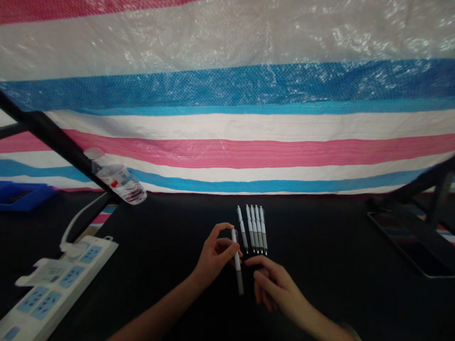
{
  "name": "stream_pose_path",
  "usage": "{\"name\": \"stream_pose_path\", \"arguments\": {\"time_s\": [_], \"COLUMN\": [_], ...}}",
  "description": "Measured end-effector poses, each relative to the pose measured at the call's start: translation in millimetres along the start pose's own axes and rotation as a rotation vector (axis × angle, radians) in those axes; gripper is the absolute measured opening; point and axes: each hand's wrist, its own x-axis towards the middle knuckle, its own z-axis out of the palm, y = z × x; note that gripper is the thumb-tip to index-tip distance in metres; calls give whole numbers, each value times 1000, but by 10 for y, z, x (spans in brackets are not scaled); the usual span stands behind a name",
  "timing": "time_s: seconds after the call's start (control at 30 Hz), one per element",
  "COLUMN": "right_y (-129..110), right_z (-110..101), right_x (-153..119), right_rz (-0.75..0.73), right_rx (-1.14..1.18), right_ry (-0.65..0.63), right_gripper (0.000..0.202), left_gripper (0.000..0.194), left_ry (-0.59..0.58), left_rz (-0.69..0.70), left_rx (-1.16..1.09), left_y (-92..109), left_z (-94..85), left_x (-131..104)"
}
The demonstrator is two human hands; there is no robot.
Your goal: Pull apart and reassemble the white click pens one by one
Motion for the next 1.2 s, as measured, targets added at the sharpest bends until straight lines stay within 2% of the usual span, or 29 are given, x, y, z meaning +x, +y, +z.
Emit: {"name": "stream_pose_path", "arguments": {"time_s": [0.2,0.37,0.53,0.7,1.03,1.1,1.2], "right_y": [-31,-49,-52,-45,-14,-55,-176], "right_z": [-3,2,5,-2,12,3,-43], "right_x": [10,10,3,12,16,8,-3], "right_rz": [14,10,10,14,24,-9,-175], "right_rx": [-18,-27,-16,-25,-37,-100,-327], "right_ry": [12,11,12,13,6,10,60], "right_gripper": [55,54,53,52,49,43,30], "left_gripper": [59,56,64,57,56,56,59], "left_ry": [51,39,103,138,153,160,150], "left_rz": [0,-8,12,7,31,37,55], "left_rx": [8,1,0,-15,-7,16,106], "left_y": [23,11,21,11,47,70,113], "left_z": [-5,-13,-8,-29,-33,-37,-55], "left_x": [-4,2,-12,-4,27,48,105]}}
